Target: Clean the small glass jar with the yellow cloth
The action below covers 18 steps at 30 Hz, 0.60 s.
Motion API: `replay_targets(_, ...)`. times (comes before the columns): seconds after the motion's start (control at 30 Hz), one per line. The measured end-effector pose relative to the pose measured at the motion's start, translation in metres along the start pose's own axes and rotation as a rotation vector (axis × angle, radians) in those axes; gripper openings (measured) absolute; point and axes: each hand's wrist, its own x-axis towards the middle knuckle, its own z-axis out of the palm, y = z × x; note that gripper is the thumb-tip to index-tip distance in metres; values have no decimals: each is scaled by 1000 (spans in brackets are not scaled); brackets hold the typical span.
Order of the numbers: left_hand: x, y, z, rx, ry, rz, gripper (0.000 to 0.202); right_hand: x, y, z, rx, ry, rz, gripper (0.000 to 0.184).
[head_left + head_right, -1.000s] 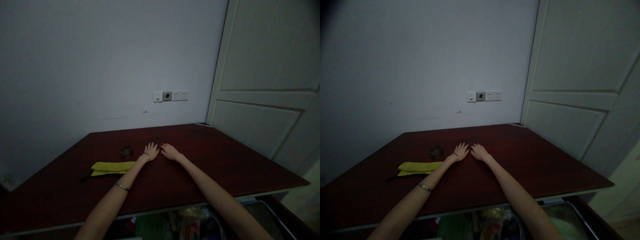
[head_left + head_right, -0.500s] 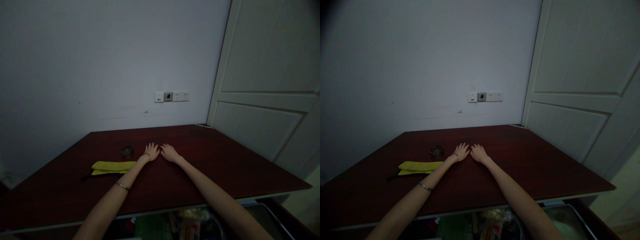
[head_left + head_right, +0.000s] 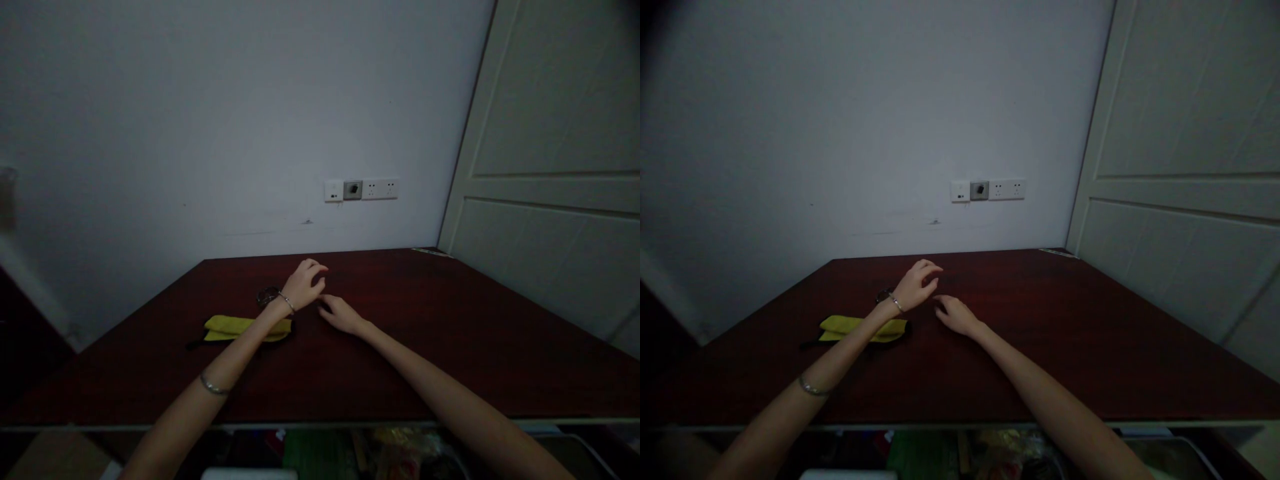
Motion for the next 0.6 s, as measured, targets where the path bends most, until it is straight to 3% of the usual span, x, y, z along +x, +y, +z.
replay_targets(0.13, -35, -34, -59, 219, -128, -121, 30, -1, -25, 15, 62, -49, -60, 35)
replay_targets(0.27, -72, -100, -96, 347, -395, -312, 27, 11, -54, 32, 94, -64, -38, 38)
replay_targets(0.37, -102, -146, -113, 293, -622, -359, 34, 24, -71, 43, 113, -91, 29, 39)
replay_targets(0.43, -121, -166, -121, 206, -727, -425, 41, 31, -76, 48, 114, -123, 46, 37)
replay_targets(0.6, -146, -176, -124, 109, -681, -461, 44, 40, -76, 55, 127, -175, 36, 44)
